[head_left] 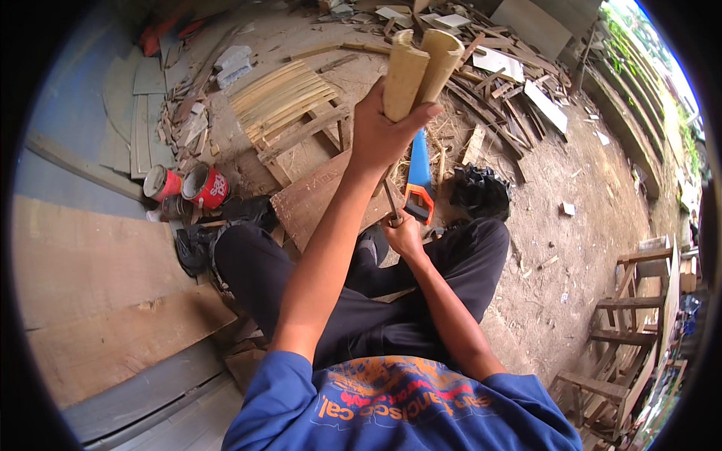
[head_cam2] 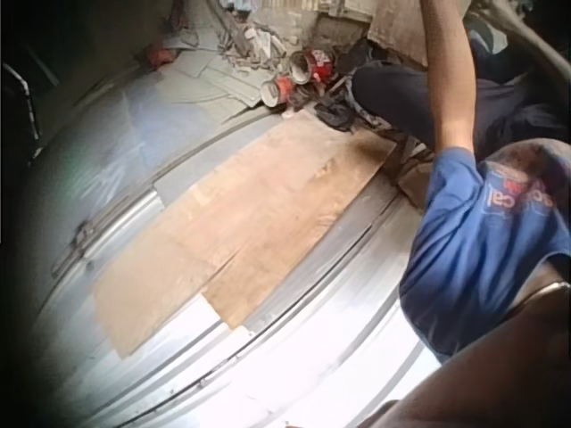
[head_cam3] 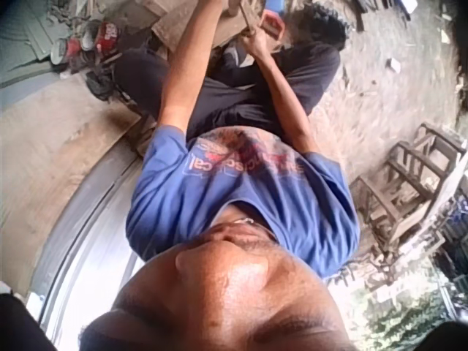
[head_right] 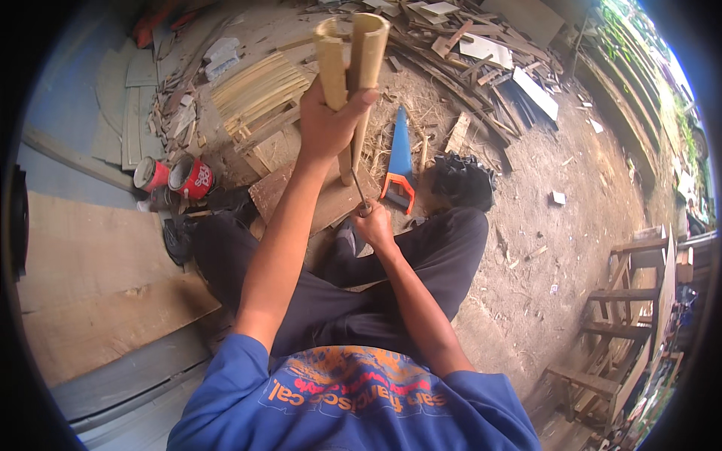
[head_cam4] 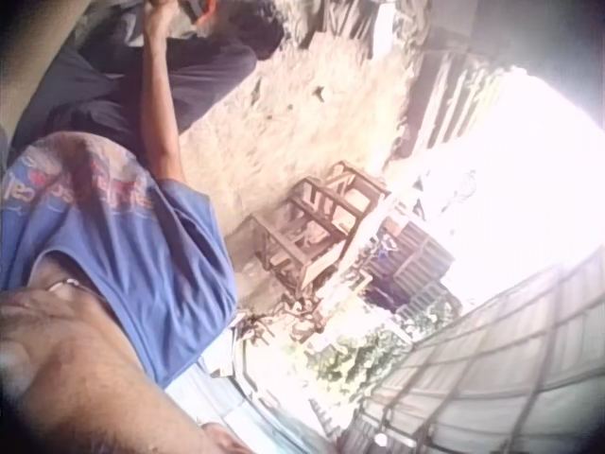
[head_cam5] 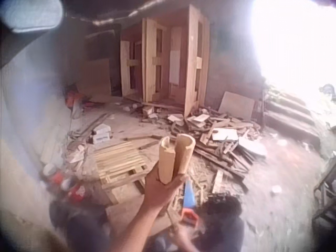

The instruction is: The person sits on the floor and assembles a bamboo structure. They use a hammer to drive nails into a wooden base and attach bamboo poles. The person also uses a saw to cut a bamboo pole to size.

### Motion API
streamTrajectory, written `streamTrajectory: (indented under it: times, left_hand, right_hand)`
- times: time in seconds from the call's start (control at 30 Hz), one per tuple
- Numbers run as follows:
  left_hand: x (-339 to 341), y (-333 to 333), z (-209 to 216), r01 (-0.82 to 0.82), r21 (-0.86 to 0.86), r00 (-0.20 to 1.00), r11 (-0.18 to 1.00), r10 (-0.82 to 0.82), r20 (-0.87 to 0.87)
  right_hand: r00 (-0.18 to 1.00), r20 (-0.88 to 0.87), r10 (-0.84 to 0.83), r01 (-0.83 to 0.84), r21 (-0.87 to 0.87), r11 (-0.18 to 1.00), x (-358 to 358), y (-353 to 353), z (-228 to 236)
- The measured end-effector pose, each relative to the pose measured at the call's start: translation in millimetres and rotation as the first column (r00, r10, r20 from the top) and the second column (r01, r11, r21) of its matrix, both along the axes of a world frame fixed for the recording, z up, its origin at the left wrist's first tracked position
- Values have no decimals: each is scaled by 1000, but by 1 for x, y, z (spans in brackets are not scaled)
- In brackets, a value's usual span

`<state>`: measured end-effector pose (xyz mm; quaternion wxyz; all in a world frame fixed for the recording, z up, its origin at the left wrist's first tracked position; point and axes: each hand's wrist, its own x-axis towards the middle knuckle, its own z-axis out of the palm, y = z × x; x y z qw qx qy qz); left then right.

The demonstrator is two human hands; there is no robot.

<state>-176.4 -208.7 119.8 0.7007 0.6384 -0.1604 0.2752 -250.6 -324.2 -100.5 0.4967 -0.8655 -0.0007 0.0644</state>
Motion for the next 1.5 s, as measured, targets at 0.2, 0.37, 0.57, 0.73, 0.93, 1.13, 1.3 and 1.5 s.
streamTrajectory:
  times: [0.2,0.37,0.57,0.73,0.93,1.13,1.3,1.5]
  left_hand:
    - [-4,15,-15,-122,-128,983,984,138,121]
    - [-31,29,-14,-248,-166,950,954,273,152]
    - [-48,30,-14,-374,-80,918,924,381,110]
    - [-54,19,-16,-413,-22,902,911,412,129]
    - [-48,29,-67,-308,83,947,948,296,128]
    - [-85,60,-154,-27,221,573,975,197,-796]
    - [-90,65,-166,203,220,514,954,87,-854]
    - [-97,76,-177,138,541,596,830,367,-714]
  right_hand:
    - [1000,-19,8,-9,-82,997,-12,2,4]
    - [993,-96,72,-83,-116,990,-25,8,11]
    - [984,-141,111,-131,-140,982,-37,8,11]
    - [986,-132,98,-108,-70,992,-41,6,0]
    - [992,-126,-22,44,172,984,-35,20,9]
    - [992,-5,130,-122,307,944,-23,44,34]
    - [954,255,156,-249,385,889,-37,55,15]
    - [928,118,354,-373,355,857,-35,42,-2]
